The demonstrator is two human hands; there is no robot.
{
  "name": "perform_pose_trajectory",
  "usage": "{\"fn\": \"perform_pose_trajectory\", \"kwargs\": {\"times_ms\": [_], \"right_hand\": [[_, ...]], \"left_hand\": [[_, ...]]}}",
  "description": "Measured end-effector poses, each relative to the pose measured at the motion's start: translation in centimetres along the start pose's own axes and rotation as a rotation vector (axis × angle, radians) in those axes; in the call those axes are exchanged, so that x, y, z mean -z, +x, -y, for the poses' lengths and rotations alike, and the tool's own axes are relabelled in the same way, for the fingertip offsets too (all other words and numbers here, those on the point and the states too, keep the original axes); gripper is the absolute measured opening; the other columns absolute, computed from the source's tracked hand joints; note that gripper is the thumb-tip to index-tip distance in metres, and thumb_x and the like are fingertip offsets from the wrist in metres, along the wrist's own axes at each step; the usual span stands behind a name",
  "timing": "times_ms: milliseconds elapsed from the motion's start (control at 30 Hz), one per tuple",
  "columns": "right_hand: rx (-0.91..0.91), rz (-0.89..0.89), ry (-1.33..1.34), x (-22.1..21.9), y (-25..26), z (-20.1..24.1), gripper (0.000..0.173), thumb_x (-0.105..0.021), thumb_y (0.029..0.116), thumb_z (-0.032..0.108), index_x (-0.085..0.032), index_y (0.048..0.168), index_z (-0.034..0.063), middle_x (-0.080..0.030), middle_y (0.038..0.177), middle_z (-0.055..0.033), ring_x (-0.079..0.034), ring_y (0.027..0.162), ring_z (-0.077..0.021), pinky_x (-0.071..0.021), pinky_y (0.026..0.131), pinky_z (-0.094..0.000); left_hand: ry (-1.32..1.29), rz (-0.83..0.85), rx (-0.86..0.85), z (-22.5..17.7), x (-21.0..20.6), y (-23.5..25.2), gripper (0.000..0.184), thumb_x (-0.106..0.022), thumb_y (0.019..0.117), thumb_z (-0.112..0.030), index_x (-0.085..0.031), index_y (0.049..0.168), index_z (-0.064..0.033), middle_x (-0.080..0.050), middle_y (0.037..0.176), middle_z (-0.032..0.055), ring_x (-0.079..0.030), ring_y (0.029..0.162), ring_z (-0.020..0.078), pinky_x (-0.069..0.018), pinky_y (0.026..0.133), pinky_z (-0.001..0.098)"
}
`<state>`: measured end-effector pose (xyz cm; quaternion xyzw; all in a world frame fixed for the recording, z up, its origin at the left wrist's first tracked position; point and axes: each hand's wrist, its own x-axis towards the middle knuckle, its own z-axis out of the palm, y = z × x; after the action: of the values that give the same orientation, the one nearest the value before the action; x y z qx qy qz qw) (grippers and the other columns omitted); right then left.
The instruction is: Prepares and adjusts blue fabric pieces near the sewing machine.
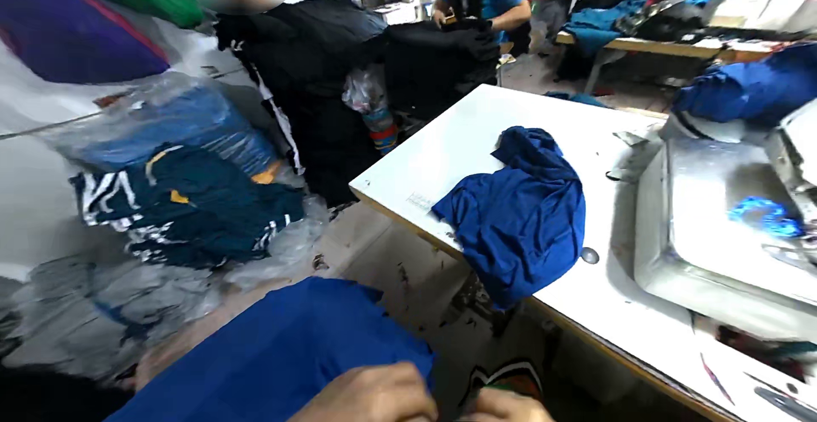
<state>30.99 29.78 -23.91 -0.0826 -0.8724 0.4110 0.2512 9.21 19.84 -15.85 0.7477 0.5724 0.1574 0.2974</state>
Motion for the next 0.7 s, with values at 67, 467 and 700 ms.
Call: {"fn": "perform_pose_trajectory", "kwargs": {"times_ms": [67,467,700], "right_hand": [[-0.082,-0.217,-0.064,3.5,-0.7,0.4,0.014,-0.066,0.0928,0.001,-0.079,0.099,0.0001,-0.074,0.089,-0.0159,-0.073,0.082,-0.0216,-0.0597,0.078,-0.0308],[-0.423,-0.718,-0.39,12.7,-7.4,-2.6,0.021,-0.057,0.0942,-0.002,-0.074,0.104,-0.0106,-0.073,0.097,-0.0204,-0.069,0.093,-0.0138,-0.0526,0.09,-0.0236],[-0.38,-0.705,-0.461,12.0,-7.4,-3.4,0.02,-0.058,0.0934,-0.002,-0.075,0.103,-0.0085,-0.073,0.095,-0.0205,-0.069,0.092,-0.0174,-0.0529,0.09,-0.0238]], "left_hand": [[0.114,-0.196,-0.146,0.0,-0.5,3.9,0.016,-0.062,0.0967,-0.008,-0.076,0.101,-0.0013,-0.074,0.103,0.0172,-0.073,0.095,0.0308,-0.0601,0.082,0.0438],[0.447,-0.142,-0.047,1.9,0.1,15.5,0.058,-0.086,0.0784,-0.012,-0.065,0.131,-0.0017,-0.059,0.137,0.0291,-0.055,0.13,0.0488,-0.0446,0.103,0.0652],[0.74,-0.661,-0.465,4.8,-2.0,16.8,0.011,-0.062,0.0843,0.0,-0.069,0.079,-0.0059,-0.065,0.071,0.0099,-0.067,0.063,0.025,-0.0544,0.052,0.0345]]}}
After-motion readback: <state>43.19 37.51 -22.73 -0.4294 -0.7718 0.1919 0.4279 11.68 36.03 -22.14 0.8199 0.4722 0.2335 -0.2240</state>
